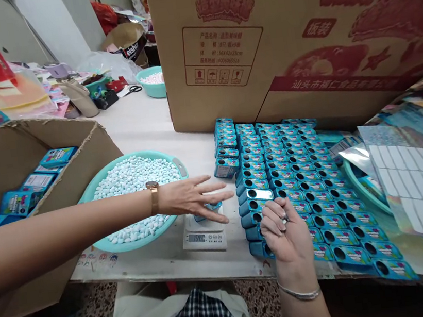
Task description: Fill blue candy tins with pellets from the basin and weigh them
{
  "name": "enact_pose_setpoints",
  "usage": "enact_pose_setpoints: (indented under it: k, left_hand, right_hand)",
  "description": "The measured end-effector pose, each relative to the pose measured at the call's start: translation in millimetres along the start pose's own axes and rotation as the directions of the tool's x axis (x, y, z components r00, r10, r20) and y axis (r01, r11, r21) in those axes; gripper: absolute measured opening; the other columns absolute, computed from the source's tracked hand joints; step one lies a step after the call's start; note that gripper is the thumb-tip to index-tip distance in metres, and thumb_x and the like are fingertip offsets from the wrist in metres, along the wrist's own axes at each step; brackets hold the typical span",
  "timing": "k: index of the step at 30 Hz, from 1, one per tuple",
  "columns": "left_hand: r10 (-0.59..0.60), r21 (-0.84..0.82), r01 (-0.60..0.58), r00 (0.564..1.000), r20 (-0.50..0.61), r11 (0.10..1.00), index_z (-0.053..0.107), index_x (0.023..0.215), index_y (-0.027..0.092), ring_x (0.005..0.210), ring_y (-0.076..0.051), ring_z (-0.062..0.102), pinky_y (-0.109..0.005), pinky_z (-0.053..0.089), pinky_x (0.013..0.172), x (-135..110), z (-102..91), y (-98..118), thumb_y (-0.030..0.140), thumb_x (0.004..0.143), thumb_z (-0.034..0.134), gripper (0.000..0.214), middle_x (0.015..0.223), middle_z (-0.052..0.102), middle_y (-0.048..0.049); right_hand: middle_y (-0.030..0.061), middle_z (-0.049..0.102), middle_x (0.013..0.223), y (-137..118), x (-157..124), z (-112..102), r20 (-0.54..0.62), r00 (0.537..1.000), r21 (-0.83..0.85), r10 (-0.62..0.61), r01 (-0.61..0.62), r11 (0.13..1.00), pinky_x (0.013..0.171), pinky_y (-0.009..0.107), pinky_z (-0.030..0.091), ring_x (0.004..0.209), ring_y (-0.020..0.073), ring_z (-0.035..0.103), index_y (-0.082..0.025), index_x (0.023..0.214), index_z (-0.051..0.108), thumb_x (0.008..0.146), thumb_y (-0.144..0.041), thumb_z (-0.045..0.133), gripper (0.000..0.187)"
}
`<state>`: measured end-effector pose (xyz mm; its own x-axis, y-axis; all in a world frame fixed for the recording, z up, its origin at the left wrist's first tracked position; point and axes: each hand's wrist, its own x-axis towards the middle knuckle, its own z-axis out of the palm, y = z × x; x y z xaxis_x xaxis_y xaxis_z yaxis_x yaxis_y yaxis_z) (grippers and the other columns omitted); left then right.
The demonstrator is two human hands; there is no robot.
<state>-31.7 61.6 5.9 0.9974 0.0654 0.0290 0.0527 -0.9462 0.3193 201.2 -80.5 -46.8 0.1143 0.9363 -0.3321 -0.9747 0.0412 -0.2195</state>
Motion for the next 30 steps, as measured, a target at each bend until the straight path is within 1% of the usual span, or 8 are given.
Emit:
enact_pose_setpoints:
  k: [4,8,11,14,19,25,28,30]
  left_hand:
    - [0.116,-0.051,-0.117,0.993,-0.010,0.992,0.066,0.092,0.056,0.128,-0.013,0.050,-0.029,0.045,0.102,4.8,15.5,-10.8,0.006,0.075,0.062,0.053,0.134,0.056,0.0173]
    - [0.091,0.059,-0.091,0.996,0.012,0.994,0.068,0.087,0.038,0.133,-0.014,0.044,-0.033,0.035,0.112,15.7,18.9,-24.3,0.009,0.082,0.057,0.032,0.127,0.063,0.0055]
    - [0.044,0.281,-0.019,0.996,-0.082,0.959,0.067,0.092,0.025,0.138,-0.022,0.035,-0.043,0.025,0.117,39.4,22.1,-35.2,0.013,0.081,0.058,0.019,0.120,0.063,-0.0067]
    - [-0.079,0.416,0.160,0.975,-0.207,0.895,0.067,0.093,0.015,0.138,-0.032,0.031,-0.052,0.020,0.116,73.1,32.8,-47.8,0.017,0.077,0.061,0.017,0.116,0.061,-0.0150]
    - [-0.355,0.340,0.455,0.879,-0.319,0.823,0.064,0.104,0.006,0.135,-0.039,0.033,-0.060,0.014,0.114,118.5,62.7,-68.7,0.019,0.076,0.062,0.030,0.122,0.056,-0.0222]
    - [-0.494,0.204,0.608,0.763,-0.416,0.767,0.041,0.136,0.007,0.138,-0.032,0.035,-0.053,0.029,0.111,126.2,94.0,-78.0,0.012,0.091,0.037,0.046,0.142,0.043,-0.0243]
    - [-0.569,0.119,0.696,0.662,-0.487,0.708,0.020,0.146,0.005,0.142,-0.037,0.027,-0.053,0.030,0.110,121.1,87.3,-74.4,0.030,0.088,0.053,0.072,0.150,0.029,-0.0286]
    - [-0.583,0.062,0.724,0.600,-0.548,0.687,0.011,0.148,0.003,0.143,-0.038,0.021,-0.052,0.028,0.112,110.1,68.4,-69.0,0.046,0.081,0.062,0.094,0.152,0.023,-0.0296]
  right_hand:
    - [-0.0097,0.037,0.058,0.0,2.5,-4.0,0.003,1.000,-0.019,0.010,-0.010,1.000,0.035,0.014,0.029,0.039,0.0042,0.034,-0.020,0.081,0.045,0.090,-0.015,0.053,0.013]
    - [-0.0095,0.038,0.057,-2.2,6.3,-6.9,-0.003,1.000,-0.019,-0.005,0.005,1.000,0.035,0.015,0.029,0.039,0.0043,0.034,-0.020,0.080,0.045,0.090,-0.015,0.052,0.014]
    - [-0.0093,0.038,0.057,-2.9,9.1,-7.0,0.004,1.000,-0.023,-0.020,0.020,1.000,0.034,0.015,0.029,0.039,0.0044,0.034,-0.020,0.080,0.045,0.092,-0.016,0.050,0.013]
    - [-0.0097,0.038,0.057,-2.2,10.7,-5.8,0.033,0.999,-0.062,-0.021,0.023,0.998,0.035,0.015,0.030,0.039,0.0045,0.033,-0.021,0.080,0.046,0.091,-0.016,0.053,0.014]
    - [-0.0102,0.039,0.058,-3.1,8.5,-8.3,0.057,0.998,-0.085,-0.014,0.019,0.996,0.036,0.014,0.032,0.039,0.0036,0.036,-0.021,0.079,0.045,0.086,-0.015,0.060,0.018]
    - [-0.0102,0.040,0.057,-5.2,5.5,-17.1,0.068,0.996,-0.077,-0.058,0.063,0.995,0.035,0.015,0.032,0.038,0.0036,0.037,-0.021,0.080,0.045,0.086,-0.016,0.060,0.017]
    - [-0.0100,0.041,0.057,1.8,6.1,-11.8,0.058,0.998,-0.053,-0.032,0.035,0.998,0.034,0.014,0.031,0.037,0.0033,0.037,-0.021,0.080,0.045,0.088,-0.018,0.058,0.015]
    - [-0.0098,0.040,0.057,9.5,6.2,-6.5,0.049,0.999,-0.043,0.006,-0.004,0.999,0.034,0.014,0.030,0.037,0.0034,0.037,-0.021,0.080,0.046,0.091,-0.019,0.055,0.014]
